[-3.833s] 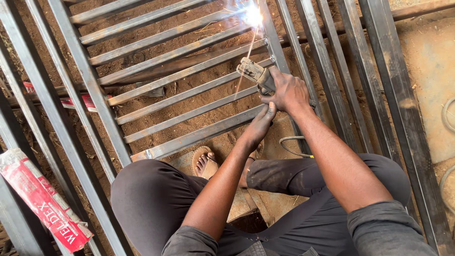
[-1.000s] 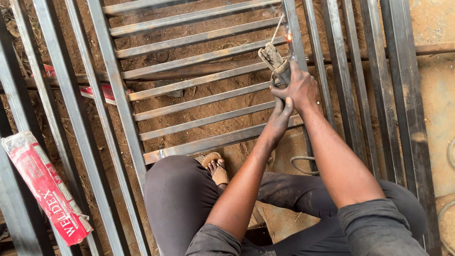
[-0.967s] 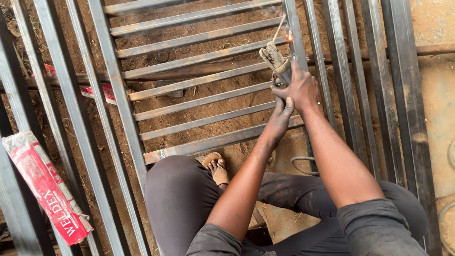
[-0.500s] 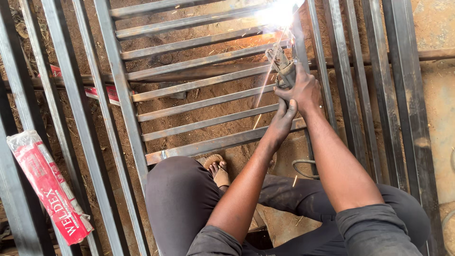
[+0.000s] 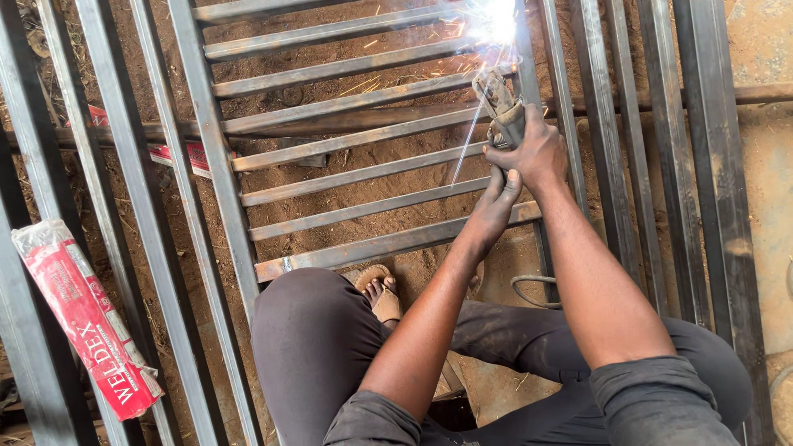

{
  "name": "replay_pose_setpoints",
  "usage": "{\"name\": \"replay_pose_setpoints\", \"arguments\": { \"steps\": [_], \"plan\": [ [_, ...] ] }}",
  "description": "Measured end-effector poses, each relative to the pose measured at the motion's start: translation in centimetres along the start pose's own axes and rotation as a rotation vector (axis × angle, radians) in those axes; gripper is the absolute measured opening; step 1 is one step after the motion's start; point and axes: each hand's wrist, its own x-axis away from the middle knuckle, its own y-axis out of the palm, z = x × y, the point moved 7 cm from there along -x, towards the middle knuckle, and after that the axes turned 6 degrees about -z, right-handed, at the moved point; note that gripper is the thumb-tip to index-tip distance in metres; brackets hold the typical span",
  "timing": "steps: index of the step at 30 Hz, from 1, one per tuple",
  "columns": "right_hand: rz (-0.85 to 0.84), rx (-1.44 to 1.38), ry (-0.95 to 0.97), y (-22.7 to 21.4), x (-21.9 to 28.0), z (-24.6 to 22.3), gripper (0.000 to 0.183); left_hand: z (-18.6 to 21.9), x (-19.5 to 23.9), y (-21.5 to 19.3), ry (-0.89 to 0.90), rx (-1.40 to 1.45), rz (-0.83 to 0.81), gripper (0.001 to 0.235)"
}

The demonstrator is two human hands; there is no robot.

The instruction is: The person welds metal bars onto a gate frame using a welding torch while squatting on the ground.

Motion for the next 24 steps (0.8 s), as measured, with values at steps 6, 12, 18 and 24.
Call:
{"name": "replay_pose_setpoints", "arguments": {
  "steps": [6, 12, 18, 24],
  "plan": [
    [-0.013, 0.033, 0.014, 0.1, -0.2, 0.2, 0.078, 0.2, 0.2, 0.0, -0.023, -0.037, 0.011, 0.109],
    [-0.033, -0.001, 0.010, 0.6, -0.3, 0.4, 0.079, -0.2, 0.0, -0.1, -0.060, -0.080, 0.018, 0.109],
    [-0.015, 0.015, 0.006, 0.5, -0.4, 0.6, 0.080, -0.5, -0.3, -0.1, -0.056, -0.085, 0.022, 0.111],
    [-0.019, 0.003, 0.003, 0.4, -0.3, 0.5, 0.078, -0.8, -0.1, -0.2, -0.111, -0.089, 0.031, 0.112]
  ]
}}
